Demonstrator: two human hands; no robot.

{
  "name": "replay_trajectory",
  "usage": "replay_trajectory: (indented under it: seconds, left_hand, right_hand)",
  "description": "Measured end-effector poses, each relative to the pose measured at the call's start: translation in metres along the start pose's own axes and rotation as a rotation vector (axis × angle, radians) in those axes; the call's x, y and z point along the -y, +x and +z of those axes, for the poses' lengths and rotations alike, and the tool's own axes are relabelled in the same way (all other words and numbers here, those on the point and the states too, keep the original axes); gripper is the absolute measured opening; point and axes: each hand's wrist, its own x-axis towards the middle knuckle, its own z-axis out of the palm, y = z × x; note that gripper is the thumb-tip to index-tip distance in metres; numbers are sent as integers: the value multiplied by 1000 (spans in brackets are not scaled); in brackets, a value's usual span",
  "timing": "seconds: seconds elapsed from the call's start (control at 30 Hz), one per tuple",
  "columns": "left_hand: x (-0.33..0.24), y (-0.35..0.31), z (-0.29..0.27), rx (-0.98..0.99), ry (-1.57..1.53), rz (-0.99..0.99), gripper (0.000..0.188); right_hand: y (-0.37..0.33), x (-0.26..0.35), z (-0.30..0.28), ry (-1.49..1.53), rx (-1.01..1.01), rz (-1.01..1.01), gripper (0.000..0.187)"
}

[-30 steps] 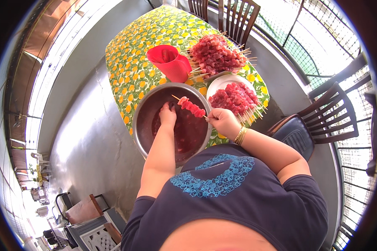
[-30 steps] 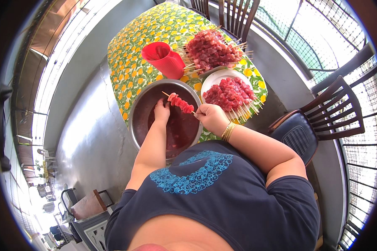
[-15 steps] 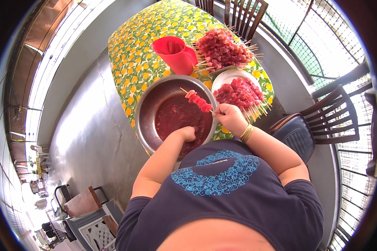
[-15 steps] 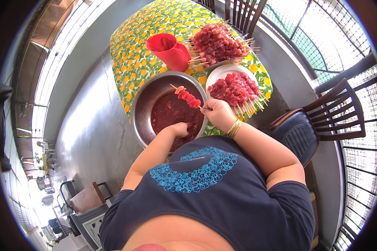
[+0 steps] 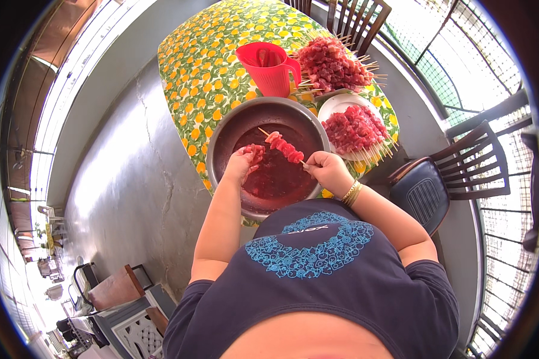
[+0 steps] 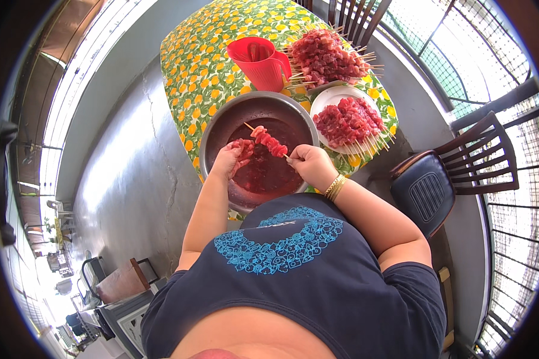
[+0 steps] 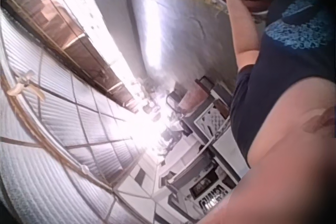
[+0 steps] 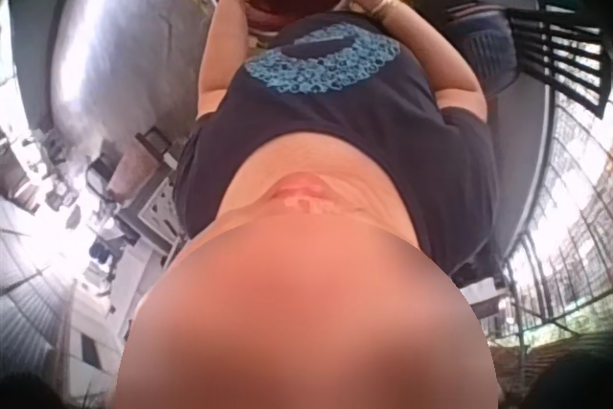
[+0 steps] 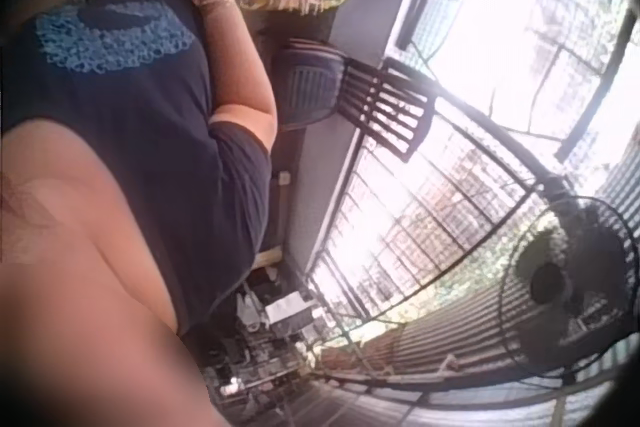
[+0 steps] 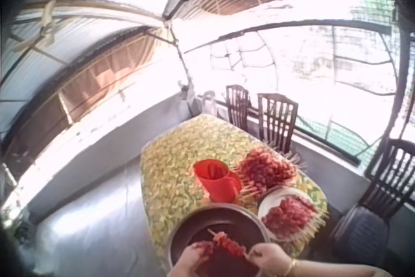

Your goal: The person repeatedly takes small pieces of raw meat from a metal bowl and threads them onto wooden skewers. Completed skewers are placed on a nearby plate. The process continues throughout the clip with consistent hand motions.

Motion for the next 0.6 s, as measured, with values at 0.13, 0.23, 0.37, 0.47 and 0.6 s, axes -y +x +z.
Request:
replay_trajectory:
  seconds: [0.13, 0.23, 0.37, 0.47, 0.6]
  left_hand:
    - [-9, -2, -5, 118, -261, -70, 30]
    - [-10, 1, -8, 155, -327, -106, 32]
    - [-11, -1, -3, 276, -415, 4, 34]
    - [-16, -3, 4, 256, -418, 108, 33]
    - [-23, -4, 6, 200, -458, 151, 33]
  right_hand:
    - [-11, -2, 11, -71, -48, -7, 13]
    - [-23, -5, 18, -127, -68, -45, 12]
    - [-35, -9, 27, -140, -71, -80, 13]
    - [-39, -8, 31, -134, -98, -115, 13]
    - [-42, -5, 34, -145, -123, -163, 12]
